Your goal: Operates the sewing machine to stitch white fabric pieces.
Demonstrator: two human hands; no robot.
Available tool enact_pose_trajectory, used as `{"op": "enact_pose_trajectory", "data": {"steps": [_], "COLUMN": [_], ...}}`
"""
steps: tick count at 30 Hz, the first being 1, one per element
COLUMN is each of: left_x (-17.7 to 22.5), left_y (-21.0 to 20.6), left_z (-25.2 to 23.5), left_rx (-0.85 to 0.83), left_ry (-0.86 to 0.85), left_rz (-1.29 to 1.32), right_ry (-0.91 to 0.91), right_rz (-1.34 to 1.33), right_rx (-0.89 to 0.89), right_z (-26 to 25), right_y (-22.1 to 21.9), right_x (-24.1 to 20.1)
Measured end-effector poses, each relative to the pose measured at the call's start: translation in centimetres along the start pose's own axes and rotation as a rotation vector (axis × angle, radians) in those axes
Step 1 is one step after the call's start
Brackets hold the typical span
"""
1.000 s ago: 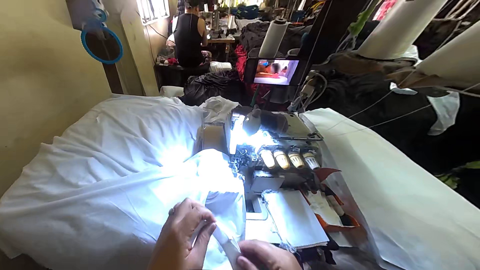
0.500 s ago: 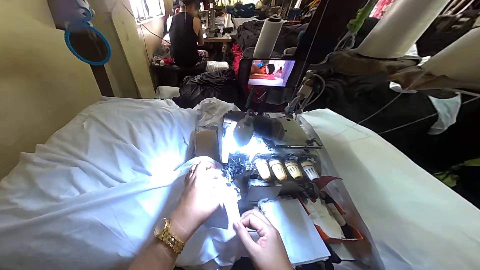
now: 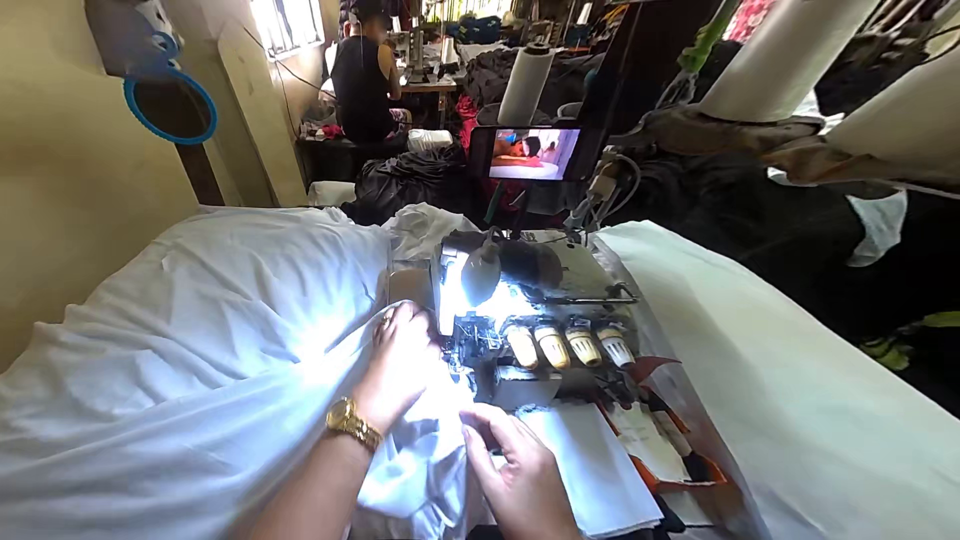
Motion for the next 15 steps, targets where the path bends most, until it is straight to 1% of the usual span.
{"op": "enact_pose_trajectory", "data": {"steps": [2,4,6,8,9,11,13,15], "left_x": [-0.4,-0.7,-0.7,-0.5,-0.8,-2.3,-4.6,-4.9], "left_y": [0.3,1.2,2.8,4.0,4.0,2.7,1.4,1.9], "left_z": [-0.9,-0.4,2.8,8.0,10.6,14.3,16.1,16.2], "left_rx": [0.053,0.173,0.352,0.497,0.468,0.245,0.052,-0.053], "left_ry": [-0.008,-0.039,-0.103,-0.213,-0.242,-0.211,-0.132,-0.12], "left_rz": [0.012,0.064,0.083,-0.006,-0.05,-0.111,-0.114,-0.028], "right_ry": [-0.005,-0.02,-0.04,-0.039,-0.043,-0.053,-0.041,0.025], "right_rz": [0.1,0.162,0.177,0.177,0.177,0.185,0.218,0.283], "right_rx": [0.007,-0.043,-0.092,-0.11,-0.123,-0.141,-0.148,-0.15], "right_z": [-1.1,-2.2,-2.6,-2.8,-2.8,-2.9,-3.1,-3.5], "right_y": [-0.1,0.0,0.1,0.2,0.2,0.2,0.0,0.0], "right_x": [-0.4,-1.0,-1.3,-1.4,-1.4,-1.3,-1.1,-1.2]}}
Point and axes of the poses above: each hand's wrist, its own z-axis away from the middle knuckle, its own y-axis out of the back of the hand, x = y × z, the point moved 7 cm from there along -z, towards the middle knuckle, and after that the axes turned 12 degrees about z, right-handed, at the moved point
